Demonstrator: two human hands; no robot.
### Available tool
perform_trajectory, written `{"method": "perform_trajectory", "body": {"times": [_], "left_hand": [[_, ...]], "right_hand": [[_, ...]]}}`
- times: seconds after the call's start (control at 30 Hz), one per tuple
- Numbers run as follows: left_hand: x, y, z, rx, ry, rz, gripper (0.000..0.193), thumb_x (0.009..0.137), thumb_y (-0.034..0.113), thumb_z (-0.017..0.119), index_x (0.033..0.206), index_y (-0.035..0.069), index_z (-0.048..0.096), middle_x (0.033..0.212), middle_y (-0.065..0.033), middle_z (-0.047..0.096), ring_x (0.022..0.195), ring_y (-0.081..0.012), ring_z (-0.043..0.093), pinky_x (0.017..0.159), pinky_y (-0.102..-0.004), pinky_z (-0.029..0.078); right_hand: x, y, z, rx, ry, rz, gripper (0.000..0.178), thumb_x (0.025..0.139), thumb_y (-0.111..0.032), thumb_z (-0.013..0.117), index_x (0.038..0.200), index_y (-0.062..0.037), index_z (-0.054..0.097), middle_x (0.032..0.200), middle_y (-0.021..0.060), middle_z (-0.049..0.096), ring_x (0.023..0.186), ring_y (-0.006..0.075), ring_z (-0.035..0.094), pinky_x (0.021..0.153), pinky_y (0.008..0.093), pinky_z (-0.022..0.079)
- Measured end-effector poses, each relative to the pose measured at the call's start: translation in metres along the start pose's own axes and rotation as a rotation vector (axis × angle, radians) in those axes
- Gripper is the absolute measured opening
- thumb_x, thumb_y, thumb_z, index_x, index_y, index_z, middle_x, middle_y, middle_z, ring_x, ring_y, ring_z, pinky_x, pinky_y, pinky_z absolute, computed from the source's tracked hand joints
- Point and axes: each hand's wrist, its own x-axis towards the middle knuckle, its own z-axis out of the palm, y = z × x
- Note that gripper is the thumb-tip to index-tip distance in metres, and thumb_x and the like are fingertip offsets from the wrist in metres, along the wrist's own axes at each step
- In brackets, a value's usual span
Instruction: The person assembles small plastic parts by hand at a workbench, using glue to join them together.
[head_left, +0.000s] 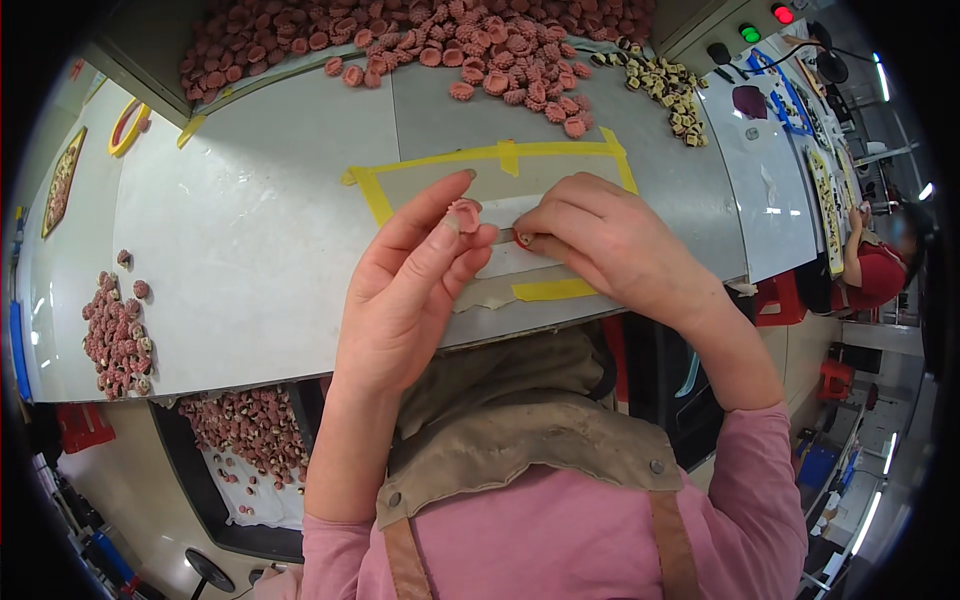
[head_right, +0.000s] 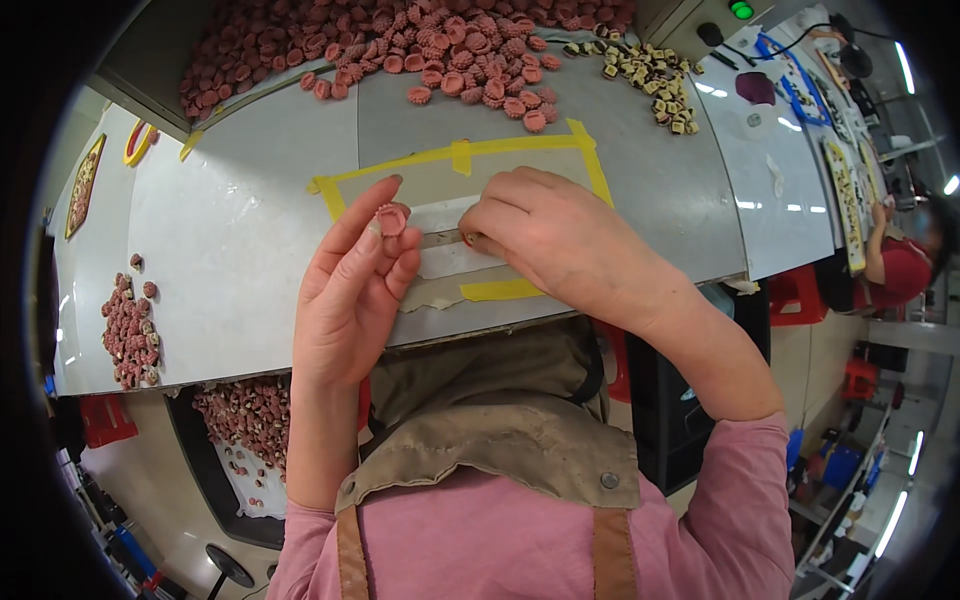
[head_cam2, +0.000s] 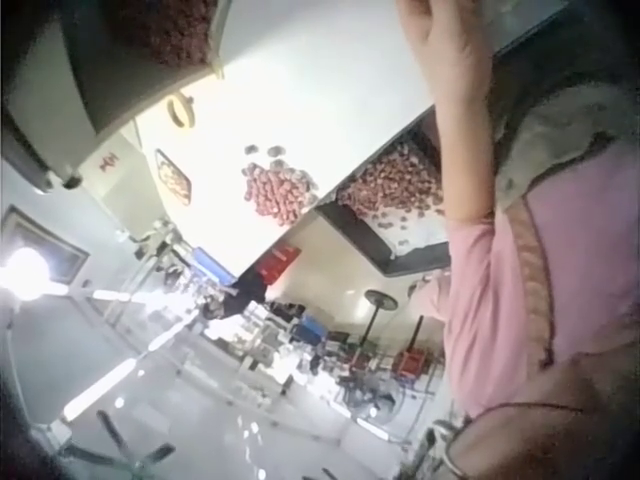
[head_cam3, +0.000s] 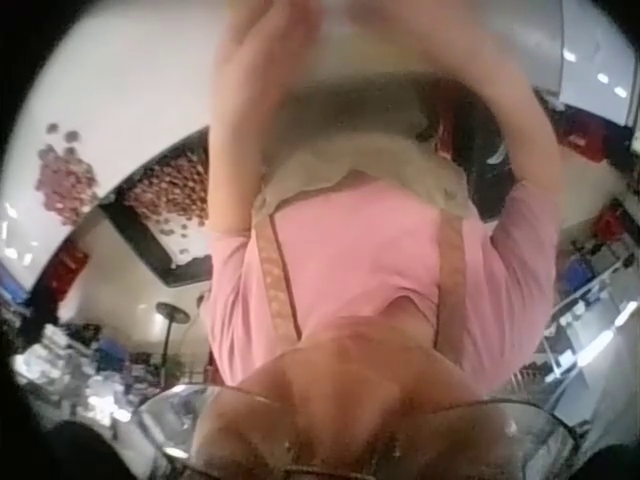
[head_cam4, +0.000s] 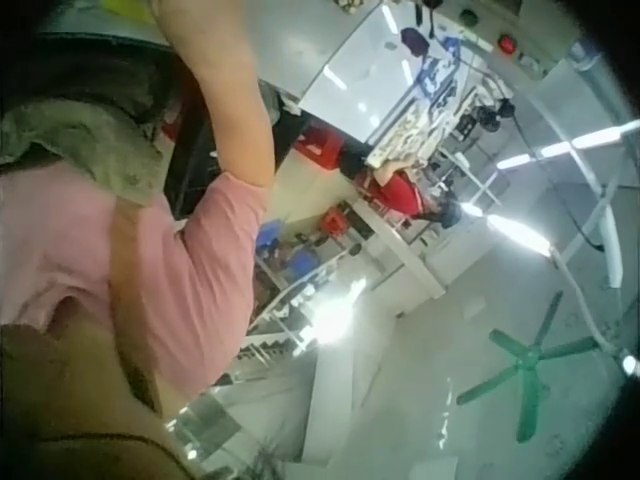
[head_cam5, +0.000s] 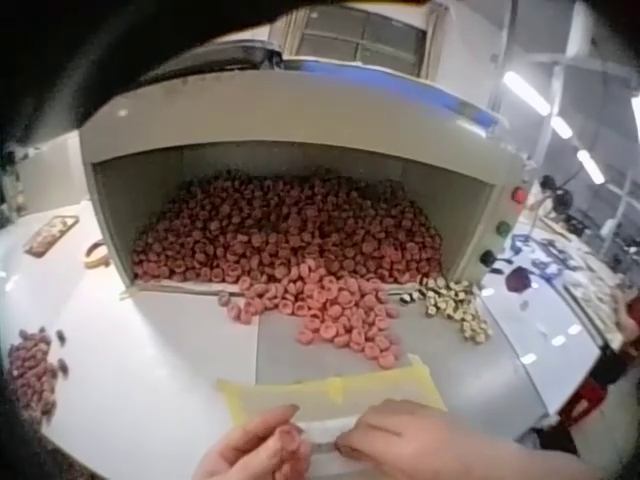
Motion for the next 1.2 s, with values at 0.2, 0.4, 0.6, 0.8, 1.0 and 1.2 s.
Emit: {"method": "perform_trajectory", "body": {"times": [0.2,0.4,0.6,0.8,1.0,1.2], "left_hand": [[-0.003,0.000,-0.005,0.042,0.019,-0.005,0.036,0.096,0.013,0.056,0.129,0.000,0.051,0.111,-0.0027,0.057,0.103,-0.0143,0.059,0.091,-0.0269,0.047],[-0.003,-0.003,0.000,0.121,-0.014,0.013,0.034,0.095,0.011,0.057,0.128,0.002,0.051,0.112,-0.0034,0.057,0.100,-0.0134,0.058,0.088,-0.0260,0.046],[-0.004,-0.003,-0.004,0.028,-0.030,0.054,0.034,0.095,0.012,0.057,0.127,0.003,0.051,0.114,-0.0043,0.057,0.101,-0.0132,0.057,0.088,-0.0259,0.046],[-0.002,-0.004,0.002,0.208,0.012,0.060,0.033,0.096,0.013,0.055,0.127,0.003,0.051,0.113,-0.0049,0.057,0.102,-0.0134,0.057,0.088,-0.0266,0.046],[-0.002,-0.004,0.007,0.168,0.005,0.011,0.033,0.097,0.014,0.053,0.128,0.003,0.050,0.112,-0.0054,0.059,0.097,-0.0109,0.059,0.086,-0.0248,0.048],[-0.001,-0.006,0.016,0.254,0.061,-0.003,0.030,0.096,0.014,0.057,0.123,0.001,0.054,0.112,-0.0059,0.061,0.099,-0.0117,0.058,0.087,-0.0255,0.047]], "right_hand": [[0.000,-0.002,-0.005,-0.120,-0.025,-0.013,0.017,0.078,-0.008,0.066,0.095,-0.0066,0.063,0.086,0.0080,0.058,0.083,0.0277,0.058,0.073,0.0370,0.048],[-0.002,-0.002,0.001,-0.158,0.015,-0.020,0.017,0.077,-0.007,0.066,0.094,-0.0062,0.063,0.086,0.0076,0.058,0.085,0.0273,0.058,0.074,0.0364,0.048],[-0.004,-0.006,-0.006,-0.083,-0.022,0.017,0.016,0.079,-0.008,0.065,0.094,-0.0052,0.063,0.087,0.0085,0.058,0.084,0.0277,0.057,0.074,0.0370,0.047],[-0.003,-0.003,0.005,-0.007,0.091,0.045,0.015,0.081,-0.007,0.065,0.095,-0.0035,0.063,0.088,0.0095,0.058,0.084,0.0285,0.057,0.073,0.0368,0.048],[-0.015,-0.008,0.008,0.398,0.181,0.267,0.016,0.083,-0.005,0.065,0.098,-0.0026,0.062,0.090,0.0071,0.059,0.085,0.0204,0.058,0.073,0.0303,0.047],[-0.020,-0.019,0.020,0.736,0.378,0.238,0.018,0.087,-0.008,0.065,0.104,-0.0029,0.061,0.097,0.0062,0.060,0.085,0.0145,0.058,0.076,0.0268,0.047]]}}
